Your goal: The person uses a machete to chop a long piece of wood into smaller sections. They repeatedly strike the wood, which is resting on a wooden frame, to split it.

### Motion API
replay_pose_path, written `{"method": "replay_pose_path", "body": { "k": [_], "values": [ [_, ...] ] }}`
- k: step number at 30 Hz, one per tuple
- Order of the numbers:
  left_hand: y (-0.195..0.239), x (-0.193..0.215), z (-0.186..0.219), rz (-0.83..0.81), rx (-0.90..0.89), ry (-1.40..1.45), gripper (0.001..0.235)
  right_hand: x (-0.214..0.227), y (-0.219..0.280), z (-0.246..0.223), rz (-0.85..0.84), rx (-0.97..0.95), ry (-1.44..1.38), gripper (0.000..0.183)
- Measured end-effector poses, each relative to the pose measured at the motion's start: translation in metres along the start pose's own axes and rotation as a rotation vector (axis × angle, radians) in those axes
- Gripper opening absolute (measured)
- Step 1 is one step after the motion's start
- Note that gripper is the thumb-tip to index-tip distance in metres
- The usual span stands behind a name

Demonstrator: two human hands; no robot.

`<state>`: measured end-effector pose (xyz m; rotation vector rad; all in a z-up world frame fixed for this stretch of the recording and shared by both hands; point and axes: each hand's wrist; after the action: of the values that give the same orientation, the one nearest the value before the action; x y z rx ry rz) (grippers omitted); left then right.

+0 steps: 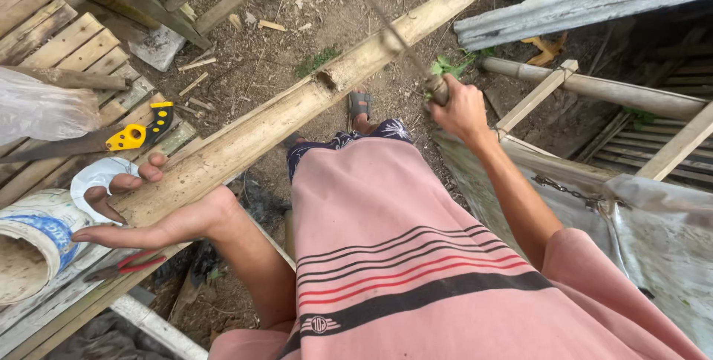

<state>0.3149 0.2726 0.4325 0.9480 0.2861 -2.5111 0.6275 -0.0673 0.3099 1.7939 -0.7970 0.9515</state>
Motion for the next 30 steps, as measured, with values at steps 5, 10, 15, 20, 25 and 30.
{"method": "replay_pose_path", "body": {
  "k": [5,10,15,20,25,30],
  "values": [
    [-0.004,-0.005,0.006,-0.031,0.027,0.036,0.055,-0.013,-0.01,-0.004,0.141,0.084,0.088,0.026],
    [-0.005,0.002,0.003,-0.046,0.009,0.029,0.056,0.012,-0.048,0.03,0.033,-0.167,0.12,0.032],
    [-0.009,-0.004,-0.006,-0.042,-0.002,0.025,0.056,0.0,-0.021,0.008,0.013,-0.024,-0.002,0.047],
    [-0.018,-0.004,-0.006,-0.016,0.024,0.053,0.057,-0.003,-0.054,0.015,-0.03,-0.135,0.196,0.037],
    [-0.026,0.007,-0.014,-0.098,-0.035,-0.029,0.061,0.018,-0.096,0.044,0.041,-0.135,0.236,0.026],
    [-0.027,0.014,-0.021,-0.043,-0.025,-0.032,0.061,-0.021,-0.071,0.028,-0.083,0.021,0.185,0.031]
  ]
}}
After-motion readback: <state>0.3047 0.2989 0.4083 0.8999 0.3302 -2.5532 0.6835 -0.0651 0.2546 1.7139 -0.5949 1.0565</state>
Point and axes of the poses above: each hand's wrist, its own y-axis away from the middle knuckle, its own x-axis out of the back of the hand, z = x × y, and after that the axes turned 14 degrees about -x, right-handed
